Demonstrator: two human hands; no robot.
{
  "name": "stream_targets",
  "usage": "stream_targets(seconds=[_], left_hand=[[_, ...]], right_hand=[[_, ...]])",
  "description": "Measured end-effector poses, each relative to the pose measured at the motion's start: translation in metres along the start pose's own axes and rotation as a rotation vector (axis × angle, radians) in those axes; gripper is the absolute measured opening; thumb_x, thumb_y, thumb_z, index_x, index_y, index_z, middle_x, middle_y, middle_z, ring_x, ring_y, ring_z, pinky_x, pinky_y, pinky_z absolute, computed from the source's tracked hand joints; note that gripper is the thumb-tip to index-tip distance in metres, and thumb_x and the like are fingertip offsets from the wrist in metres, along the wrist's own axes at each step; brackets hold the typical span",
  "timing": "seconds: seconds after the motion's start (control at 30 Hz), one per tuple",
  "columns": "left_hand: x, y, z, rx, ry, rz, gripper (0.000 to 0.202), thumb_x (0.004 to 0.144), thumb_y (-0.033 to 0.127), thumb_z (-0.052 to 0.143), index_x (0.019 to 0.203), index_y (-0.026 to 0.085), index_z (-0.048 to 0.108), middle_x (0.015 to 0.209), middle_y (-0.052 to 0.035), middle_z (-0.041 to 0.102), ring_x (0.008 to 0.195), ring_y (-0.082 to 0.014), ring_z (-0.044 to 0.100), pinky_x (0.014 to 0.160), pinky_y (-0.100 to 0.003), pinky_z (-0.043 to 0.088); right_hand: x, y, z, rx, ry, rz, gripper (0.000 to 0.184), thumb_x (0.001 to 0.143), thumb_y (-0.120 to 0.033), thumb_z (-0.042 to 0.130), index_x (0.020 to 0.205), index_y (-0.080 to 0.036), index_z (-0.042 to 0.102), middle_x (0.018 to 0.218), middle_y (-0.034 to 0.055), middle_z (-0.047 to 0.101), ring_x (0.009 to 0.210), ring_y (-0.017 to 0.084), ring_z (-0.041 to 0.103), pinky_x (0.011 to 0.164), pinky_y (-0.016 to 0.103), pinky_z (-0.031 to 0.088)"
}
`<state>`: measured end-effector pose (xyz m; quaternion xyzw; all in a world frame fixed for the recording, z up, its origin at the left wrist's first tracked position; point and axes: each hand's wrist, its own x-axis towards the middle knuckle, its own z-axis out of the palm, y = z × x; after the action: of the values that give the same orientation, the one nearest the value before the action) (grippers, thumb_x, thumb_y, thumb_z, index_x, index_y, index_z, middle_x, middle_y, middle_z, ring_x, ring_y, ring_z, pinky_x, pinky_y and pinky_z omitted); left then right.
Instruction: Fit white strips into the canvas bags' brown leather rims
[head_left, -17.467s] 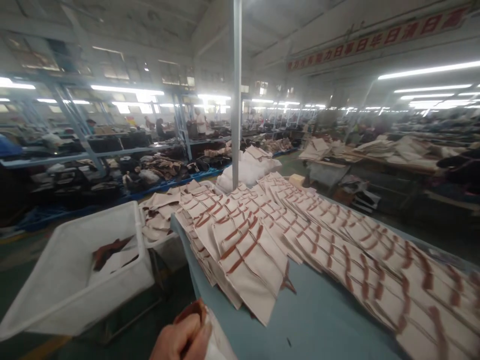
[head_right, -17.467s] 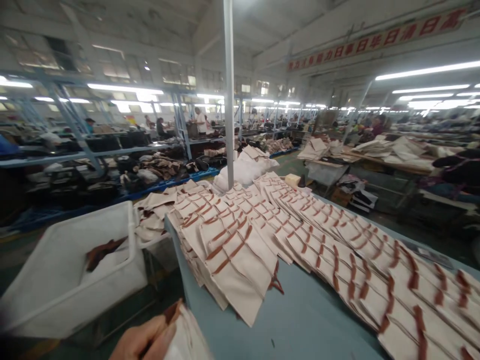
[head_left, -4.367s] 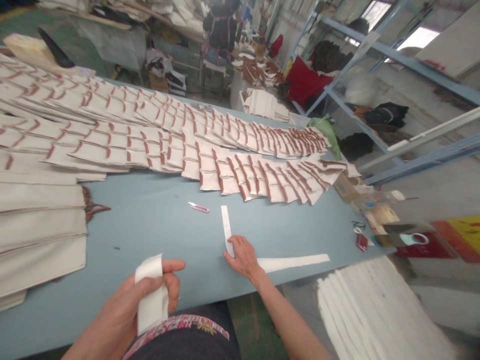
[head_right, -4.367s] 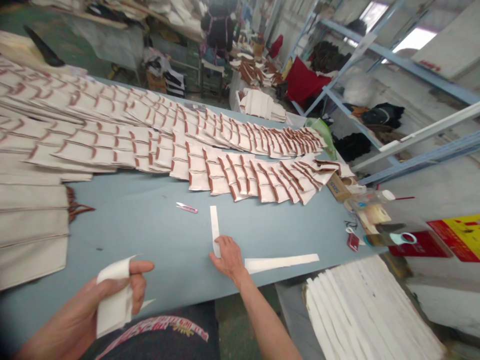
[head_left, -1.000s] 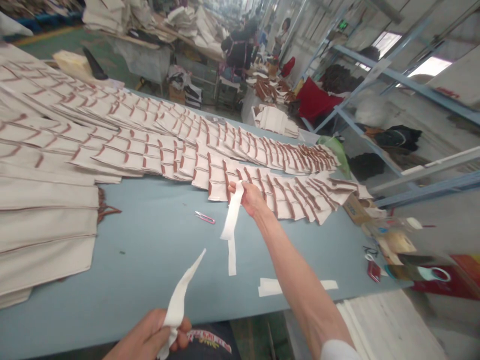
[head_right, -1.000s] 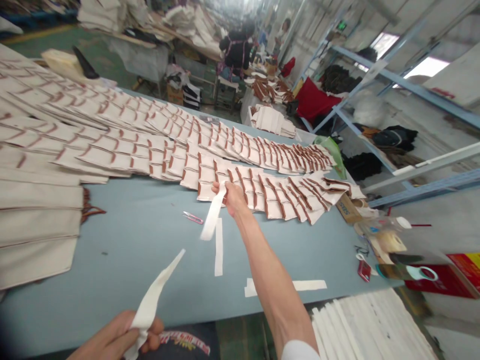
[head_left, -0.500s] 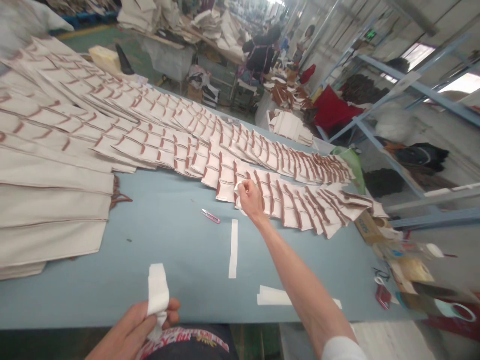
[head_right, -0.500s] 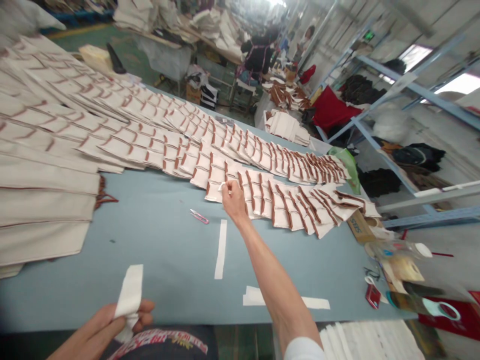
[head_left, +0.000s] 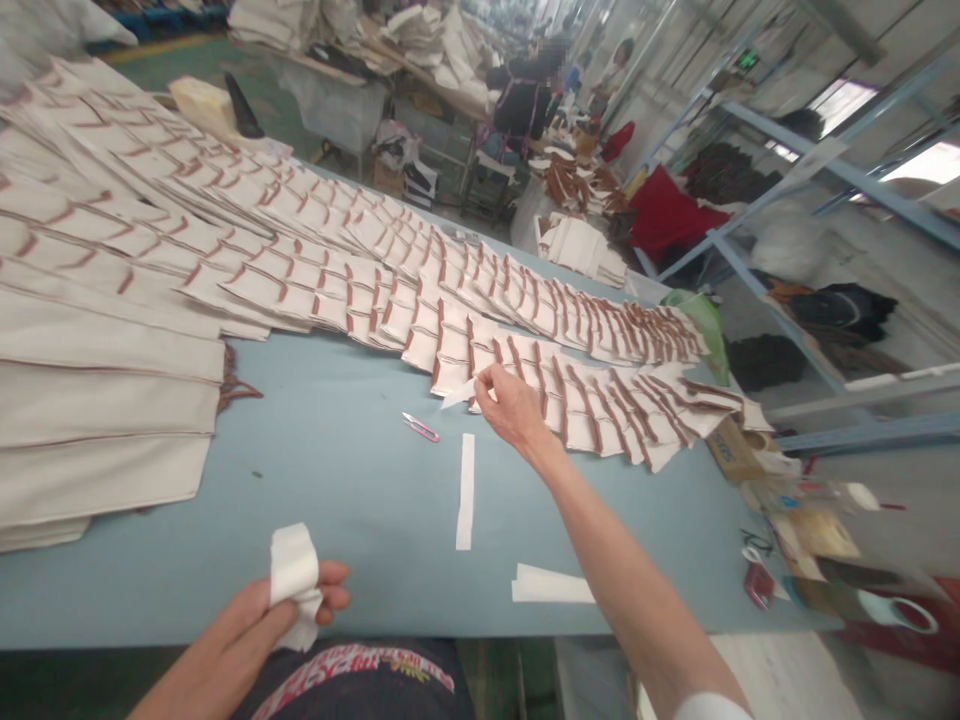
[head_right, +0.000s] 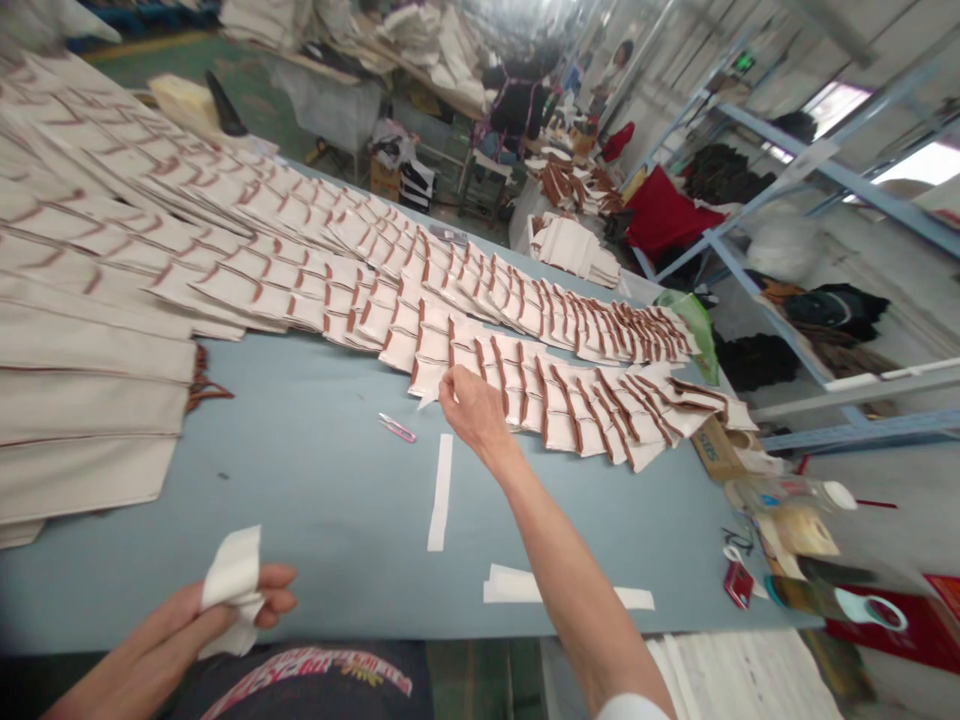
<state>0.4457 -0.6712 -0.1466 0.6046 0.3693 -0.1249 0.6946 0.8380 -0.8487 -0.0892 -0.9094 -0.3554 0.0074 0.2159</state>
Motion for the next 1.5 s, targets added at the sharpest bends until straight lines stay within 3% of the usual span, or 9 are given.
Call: stream_targets(seconds=[0.17, 0.43, 0.73, 0.83, 0.97, 1.07, 1.2, 1.33, 1.5], left_hand=[[-0.012, 0.020, 0.013, -0.217, 0.024, -0.041, 0.058, 0.091, 0.061, 0.067, 0.126, 0.017, 0.080, 0.110, -0.0117, 0.087, 0.101, -0.0345, 0.079, 0.096, -0.039, 0.062], [-0.011, 0.057, 0.013, -0.262, -0.021, -0.054, 0.058, 0.088, 0.058, 0.077, 0.129, 0.018, 0.078, 0.114, -0.0129, 0.087, 0.104, -0.0354, 0.078, 0.090, -0.039, 0.059], [-0.008, 0.088, 0.018, -0.326, -0.104, -0.066, 0.056, 0.081, 0.050, 0.081, 0.124, 0.014, 0.076, 0.105, -0.0129, 0.086, 0.096, -0.0330, 0.079, 0.086, -0.042, 0.061], [-0.012, 0.096, 0.021, -0.386, -0.127, -0.053, 0.052, 0.080, 0.042, 0.082, 0.123, 0.014, 0.076, 0.107, -0.0150, 0.085, 0.097, -0.0347, 0.079, 0.087, -0.044, 0.062], [-0.024, 0.108, 0.019, -0.535, -0.274, -0.038, 0.049, 0.083, 0.028, 0.081, 0.130, 0.014, 0.075, 0.118, -0.0165, 0.084, 0.108, -0.0363, 0.079, 0.097, -0.046, 0.061], [-0.031, 0.120, 0.016, -0.691, -0.435, -0.037, 0.051, 0.082, 0.028, 0.082, 0.131, 0.015, 0.078, 0.125, -0.0164, 0.084, 0.118, -0.0372, 0.076, 0.105, -0.048, 0.059], [-0.033, 0.134, 0.016, -0.775, -0.540, -0.079, 0.049, 0.090, 0.041, 0.076, 0.128, 0.010, 0.081, 0.133, -0.0198, 0.081, 0.128, -0.0415, 0.072, 0.107, -0.053, 0.060], [-0.030, 0.144, 0.020, -0.742, -0.503, -0.155, 0.043, 0.099, 0.042, 0.068, 0.124, 0.010, 0.081, 0.132, -0.0192, 0.082, 0.132, -0.0398, 0.071, 0.112, -0.052, 0.058], [-0.030, 0.150, 0.025, -0.752, -0.432, -0.185, 0.037, 0.101, 0.036, 0.062, 0.121, 0.010, 0.081, 0.126, -0.0161, 0.084, 0.128, -0.0322, 0.073, 0.113, -0.043, 0.057]], right_hand=[[-0.063, -0.014, 0.020, -0.043, -0.036, 0.005, 0.014, 0.105, -0.023, 0.051, 0.101, -0.023, 0.065, 0.098, 0.0066, 0.077, 0.093, 0.024, 0.070, 0.078, 0.030, 0.044], [-0.182, -0.033, 0.104, -0.068, -0.172, 0.047, 0.014, 0.102, -0.011, 0.057, 0.100, -0.022, 0.066, 0.098, 0.0056, 0.076, 0.094, 0.023, 0.071, 0.079, 0.030, 0.052], [-0.222, -0.030, 0.148, -0.071, -0.284, 0.116, 0.018, 0.107, -0.034, 0.073, 0.108, -0.016, 0.072, 0.108, 0.0047, 0.074, 0.099, 0.021, 0.073, 0.089, 0.041, 0.063], [-0.230, -0.034, 0.143, -0.034, -0.243, 0.138, 0.012, 0.103, -0.024, 0.073, 0.112, -0.016, 0.072, 0.108, 0.0057, 0.076, 0.102, 0.023, 0.074, 0.091, 0.042, 0.064], [-0.239, -0.048, 0.121, 0.031, -0.118, 0.177, 0.039, 0.086, -0.011, 0.071, 0.124, -0.017, 0.069, 0.123, 0.0177, 0.078, 0.114, 0.034, 0.075, 0.098, 0.050, 0.064], [-0.239, -0.067, 0.086, 0.091, 0.003, 0.199, 0.042, 0.092, -0.018, 0.065, 0.134, -0.016, 0.063, 0.136, 0.0230, 0.073, 0.125, 0.038, 0.073, 0.101, 0.055, 0.063], [-0.227, -0.112, 0.019, 0.182, 0.138, 0.191, 0.029, 0.106, -0.026, 0.055, 0.135, -0.025, 0.058, 0.118, 0.0100, 0.077, 0.104, 0.025, 0.078, 0.089, 0.041, 0.067], [-0.209, -0.168, -0.029, 0.275, 0.348, -0.135, 0.028, 0.103, -0.024, 0.062, 0.131, -0.027, 0.059, 0.111, 0.0105, 0.079, 0.100, 0.027, 0.078, 0.086, 0.040, 0.066], [-0.200, -0.197, -0.035, 0.139, 0.382, -0.339, 0.029, 0.103, -0.017, 0.061, 0.131, -0.025, 0.058, 0.113, 0.0114, 0.080, 0.103, 0.026, 0.076, 0.088, 0.040, 0.063]])
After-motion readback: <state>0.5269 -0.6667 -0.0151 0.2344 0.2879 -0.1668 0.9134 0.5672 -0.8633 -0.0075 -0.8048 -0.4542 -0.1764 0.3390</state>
